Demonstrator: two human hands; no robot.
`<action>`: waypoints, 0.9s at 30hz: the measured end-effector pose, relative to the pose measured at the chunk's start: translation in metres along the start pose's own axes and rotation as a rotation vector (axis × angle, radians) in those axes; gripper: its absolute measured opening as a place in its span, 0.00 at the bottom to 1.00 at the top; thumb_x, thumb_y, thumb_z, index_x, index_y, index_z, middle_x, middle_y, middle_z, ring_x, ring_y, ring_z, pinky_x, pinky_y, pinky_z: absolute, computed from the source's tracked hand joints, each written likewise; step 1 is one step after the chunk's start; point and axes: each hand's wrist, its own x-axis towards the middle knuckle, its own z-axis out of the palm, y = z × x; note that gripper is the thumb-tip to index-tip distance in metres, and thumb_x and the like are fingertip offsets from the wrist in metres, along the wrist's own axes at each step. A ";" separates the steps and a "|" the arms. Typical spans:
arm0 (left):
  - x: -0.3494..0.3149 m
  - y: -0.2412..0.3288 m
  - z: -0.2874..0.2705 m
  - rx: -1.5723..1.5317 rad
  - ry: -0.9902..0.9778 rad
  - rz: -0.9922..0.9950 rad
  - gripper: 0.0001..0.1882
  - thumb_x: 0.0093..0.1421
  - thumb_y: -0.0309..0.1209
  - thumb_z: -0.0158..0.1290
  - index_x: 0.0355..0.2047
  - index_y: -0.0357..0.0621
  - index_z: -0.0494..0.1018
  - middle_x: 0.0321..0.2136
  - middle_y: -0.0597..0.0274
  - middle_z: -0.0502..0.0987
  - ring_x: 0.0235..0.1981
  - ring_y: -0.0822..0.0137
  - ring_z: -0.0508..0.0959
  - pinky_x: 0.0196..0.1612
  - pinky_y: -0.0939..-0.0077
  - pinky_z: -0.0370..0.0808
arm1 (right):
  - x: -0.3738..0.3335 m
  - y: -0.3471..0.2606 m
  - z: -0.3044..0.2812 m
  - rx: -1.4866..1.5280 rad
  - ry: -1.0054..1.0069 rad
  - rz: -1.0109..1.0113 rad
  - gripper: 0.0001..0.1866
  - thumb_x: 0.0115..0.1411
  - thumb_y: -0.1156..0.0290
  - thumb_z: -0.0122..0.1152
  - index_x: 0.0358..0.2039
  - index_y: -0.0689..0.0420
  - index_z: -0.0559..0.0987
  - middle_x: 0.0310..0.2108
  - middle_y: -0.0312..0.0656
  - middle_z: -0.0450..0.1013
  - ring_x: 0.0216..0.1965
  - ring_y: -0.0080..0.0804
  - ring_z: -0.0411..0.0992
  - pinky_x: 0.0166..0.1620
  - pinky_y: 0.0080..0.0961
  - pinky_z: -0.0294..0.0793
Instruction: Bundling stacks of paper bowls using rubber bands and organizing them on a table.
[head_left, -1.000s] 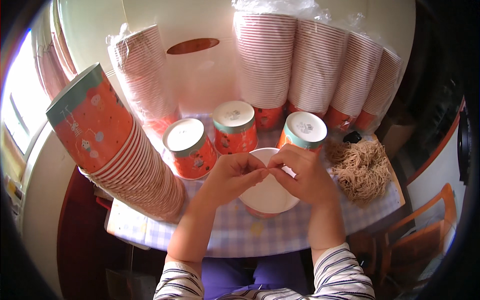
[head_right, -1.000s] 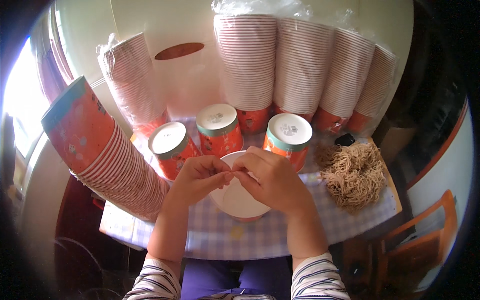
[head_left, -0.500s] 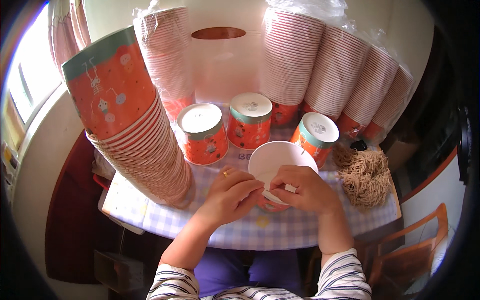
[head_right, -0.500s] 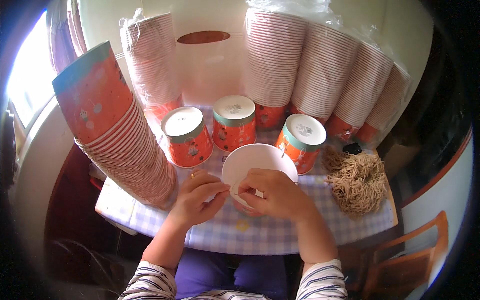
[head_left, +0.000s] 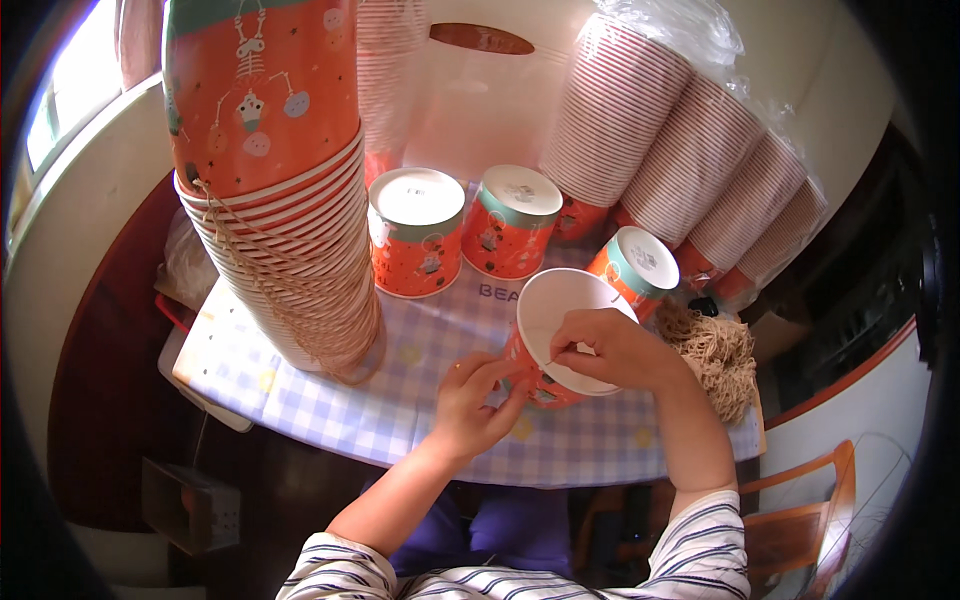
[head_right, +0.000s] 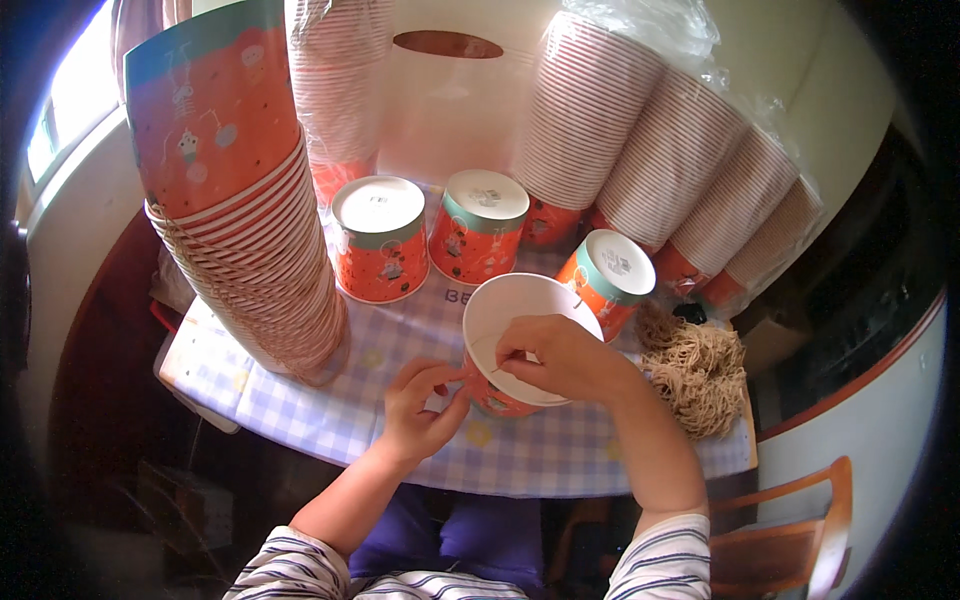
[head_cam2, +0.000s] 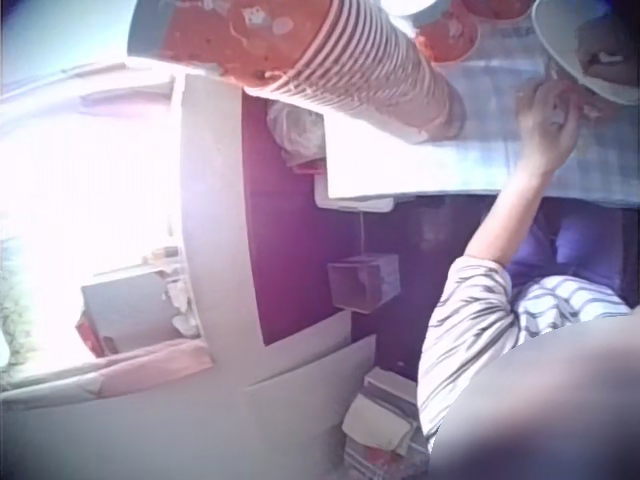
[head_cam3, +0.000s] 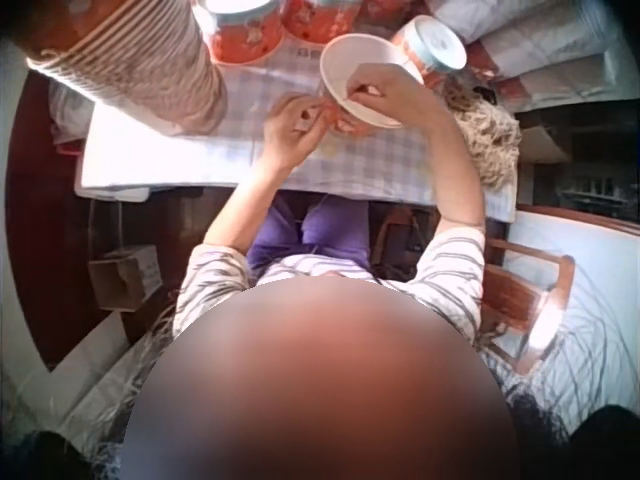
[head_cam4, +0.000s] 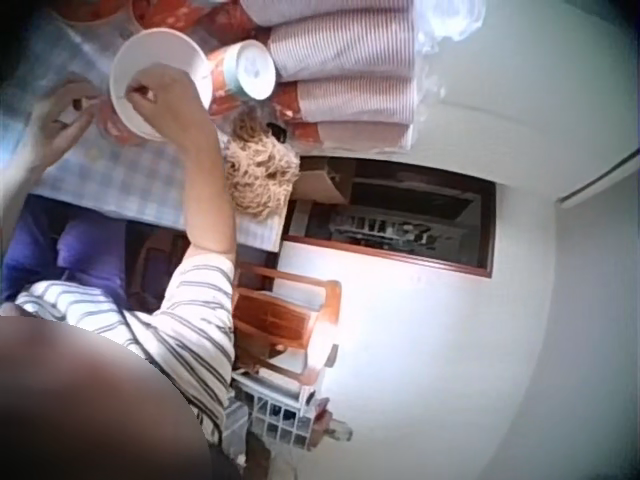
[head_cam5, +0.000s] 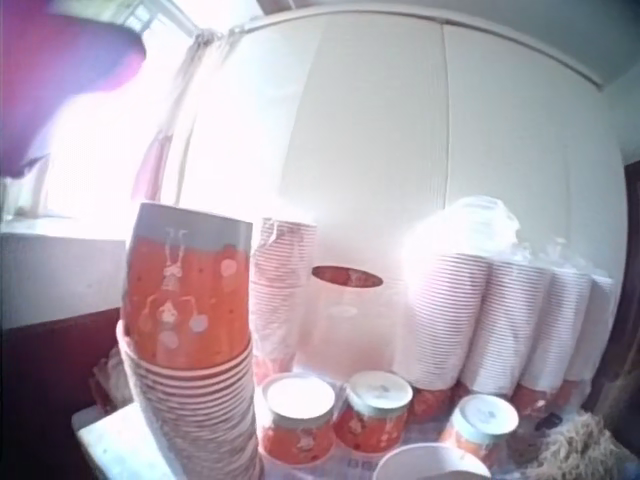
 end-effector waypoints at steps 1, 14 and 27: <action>0.000 0.000 0.001 -0.003 -0.004 -0.013 0.13 0.45 0.21 0.58 0.33 0.41 0.75 0.29 0.58 0.74 0.25 0.68 0.74 0.26 0.79 0.71 | -0.001 0.000 0.000 0.027 0.002 0.025 0.05 0.51 0.75 0.58 0.30 0.59 0.76 0.28 0.38 0.72 0.30 0.30 0.71 0.34 0.22 0.69; -0.001 0.003 0.008 -0.001 0.024 -0.066 0.12 0.44 0.27 0.60 0.32 0.44 0.75 0.29 0.60 0.74 0.24 0.63 0.74 0.30 0.71 0.69 | 0.004 0.000 0.004 0.096 -0.005 0.027 0.05 0.50 0.74 0.57 0.29 0.60 0.77 0.28 0.41 0.72 0.31 0.34 0.71 0.36 0.26 0.70; 0.002 0.005 0.011 0.025 0.013 -0.007 0.13 0.44 0.26 0.60 0.33 0.43 0.74 0.30 0.59 0.74 0.26 0.64 0.75 0.28 0.73 0.71 | 0.004 -0.001 0.005 0.178 0.001 0.036 0.05 0.50 0.74 0.58 0.29 0.60 0.77 0.28 0.40 0.72 0.31 0.32 0.71 0.37 0.24 0.69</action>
